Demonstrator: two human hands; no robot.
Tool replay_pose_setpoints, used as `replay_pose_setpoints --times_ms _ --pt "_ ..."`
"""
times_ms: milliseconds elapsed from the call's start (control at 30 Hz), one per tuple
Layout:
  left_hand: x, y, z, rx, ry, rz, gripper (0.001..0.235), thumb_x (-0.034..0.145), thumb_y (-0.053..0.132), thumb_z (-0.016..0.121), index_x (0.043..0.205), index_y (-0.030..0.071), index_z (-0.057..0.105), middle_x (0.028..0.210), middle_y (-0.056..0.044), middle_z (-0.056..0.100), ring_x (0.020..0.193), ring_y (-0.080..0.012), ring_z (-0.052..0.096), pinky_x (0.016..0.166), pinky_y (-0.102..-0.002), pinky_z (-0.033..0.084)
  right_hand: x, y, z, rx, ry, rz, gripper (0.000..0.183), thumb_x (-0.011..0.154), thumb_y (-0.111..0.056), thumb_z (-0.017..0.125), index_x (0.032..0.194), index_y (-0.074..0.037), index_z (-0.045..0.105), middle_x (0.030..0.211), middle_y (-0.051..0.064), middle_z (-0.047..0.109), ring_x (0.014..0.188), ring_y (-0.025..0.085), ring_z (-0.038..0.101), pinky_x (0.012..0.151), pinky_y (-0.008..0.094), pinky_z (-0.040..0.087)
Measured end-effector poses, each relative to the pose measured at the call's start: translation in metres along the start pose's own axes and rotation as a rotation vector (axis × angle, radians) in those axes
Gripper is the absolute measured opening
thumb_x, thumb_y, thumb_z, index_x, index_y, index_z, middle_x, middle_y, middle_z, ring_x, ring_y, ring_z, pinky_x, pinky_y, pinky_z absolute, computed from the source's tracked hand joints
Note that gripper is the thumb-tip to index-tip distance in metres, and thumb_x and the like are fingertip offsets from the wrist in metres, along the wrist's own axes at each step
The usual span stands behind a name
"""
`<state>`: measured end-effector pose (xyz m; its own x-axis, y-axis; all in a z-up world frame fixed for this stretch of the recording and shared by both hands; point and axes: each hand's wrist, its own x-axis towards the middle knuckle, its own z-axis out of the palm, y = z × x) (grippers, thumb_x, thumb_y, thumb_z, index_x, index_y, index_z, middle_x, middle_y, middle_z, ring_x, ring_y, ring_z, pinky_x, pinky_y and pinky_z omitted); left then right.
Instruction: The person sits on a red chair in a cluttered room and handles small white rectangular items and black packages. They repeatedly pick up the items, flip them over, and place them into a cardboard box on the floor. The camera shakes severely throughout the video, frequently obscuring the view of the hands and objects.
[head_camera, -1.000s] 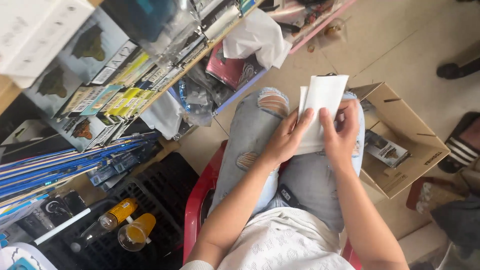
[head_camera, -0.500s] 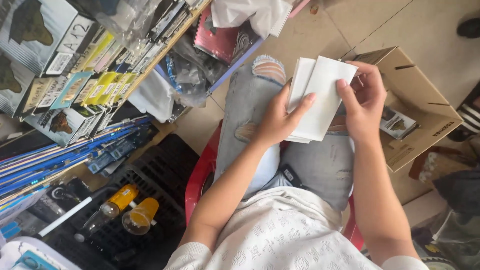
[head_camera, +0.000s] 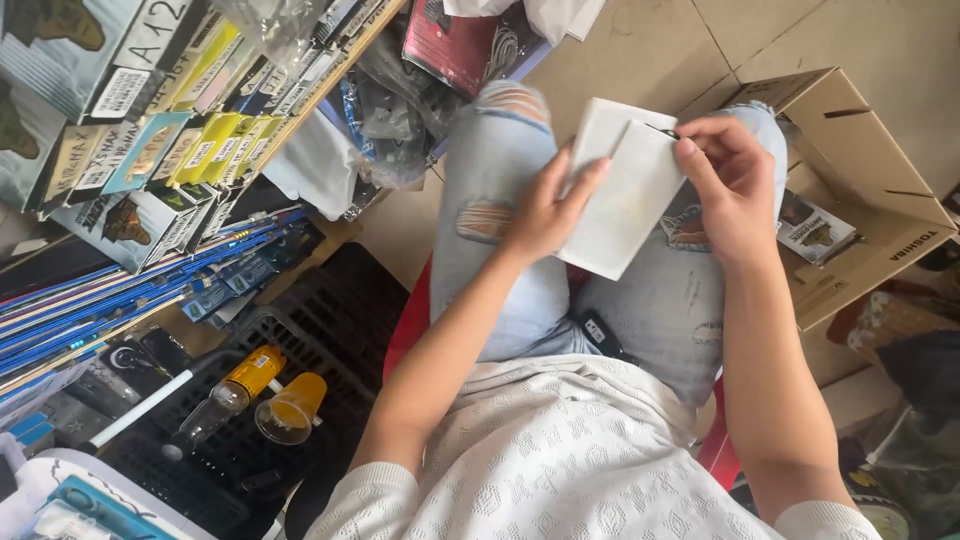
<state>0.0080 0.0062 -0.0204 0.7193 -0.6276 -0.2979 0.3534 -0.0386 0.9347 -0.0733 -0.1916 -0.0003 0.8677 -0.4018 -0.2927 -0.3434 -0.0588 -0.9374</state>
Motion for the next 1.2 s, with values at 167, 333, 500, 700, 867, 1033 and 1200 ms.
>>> replay_pose_setpoints --times_ms 167,333,500,700,867,1033,1200 --pt "-0.004 0.001 -0.007 0.054 0.058 0.195 0.080 0.107 0.030 0.058 0.166 0.011 0.007 0.176 -0.010 0.005 0.166 -0.0231 0.005 0.139 -0.041 0.011 0.005 0.003 0.007 0.132 0.052 0.026 0.008 0.111 -0.023 0.062 0.116 -0.017 0.063 0.091 -0.010 0.057 0.081 0.001 0.046 0.074 0.017 0.036" --pt "0.000 -0.021 0.000 0.188 0.072 0.224 0.048 0.107 0.037 0.052 0.144 0.008 0.040 0.145 -0.008 0.050 0.136 -0.0191 0.047 0.115 -0.034 0.037 0.006 0.007 0.004 0.188 0.052 0.012 0.010 0.111 -0.023 0.062 0.117 -0.016 0.062 0.097 -0.008 0.058 0.086 0.002 0.050 0.077 0.017 0.041" --pt "-0.001 0.015 0.004 0.246 -0.045 0.193 0.035 0.102 0.041 0.050 0.083 0.012 0.049 0.071 0.003 0.044 0.067 -0.0095 0.044 0.063 -0.028 0.036 0.007 0.015 -0.002 0.263 0.028 0.052 0.002 0.109 -0.014 0.061 0.110 -0.015 0.062 0.089 -0.007 0.058 0.080 0.004 0.050 0.073 0.019 0.043" --pt "0.006 0.001 -0.002 0.241 -0.082 0.247 0.040 0.100 0.045 0.063 0.077 0.012 0.060 0.061 -0.003 0.058 0.061 -0.0087 0.057 0.058 -0.029 0.049 0.014 0.037 0.000 0.190 0.119 -0.116 0.006 0.107 -0.007 0.072 0.106 -0.002 0.068 0.085 0.003 0.064 0.084 0.006 0.059 0.082 0.023 0.051" --pt "0.007 -0.025 -0.002 0.245 -0.108 0.225 0.035 0.102 0.038 0.063 0.081 0.010 0.063 0.061 -0.006 0.060 0.062 -0.0080 0.057 0.056 -0.027 0.048 0.026 0.062 -0.009 0.253 0.257 -0.220 0.008 0.110 -0.009 0.067 0.104 -0.004 0.066 0.086 0.000 0.059 0.086 0.003 0.050 0.082 0.021 0.042" --pt "-0.003 -0.002 0.004 0.268 -0.110 0.286 0.033 0.103 0.037 0.055 0.084 0.010 0.058 0.071 0.005 0.045 0.066 -0.0065 0.040 0.059 -0.027 0.033 0.016 0.038 0.000 0.273 0.213 -0.014 0.012 0.107 -0.025 0.066 0.105 -0.019 0.056 0.092 -0.011 0.052 0.088 0.003 0.047 0.082 0.020 0.038" --pt "-0.003 0.001 0.003 0.196 -0.058 0.232 0.030 0.101 0.038 0.057 0.086 0.012 0.061 0.073 0.009 0.050 0.069 -0.0038 0.042 0.061 -0.024 0.036 0.011 0.008 0.008 0.258 0.076 -0.022 0.012 0.104 -0.024 0.067 0.111 -0.015 0.068 0.102 -0.009 0.065 0.096 0.004 0.060 0.085 0.020 0.049"
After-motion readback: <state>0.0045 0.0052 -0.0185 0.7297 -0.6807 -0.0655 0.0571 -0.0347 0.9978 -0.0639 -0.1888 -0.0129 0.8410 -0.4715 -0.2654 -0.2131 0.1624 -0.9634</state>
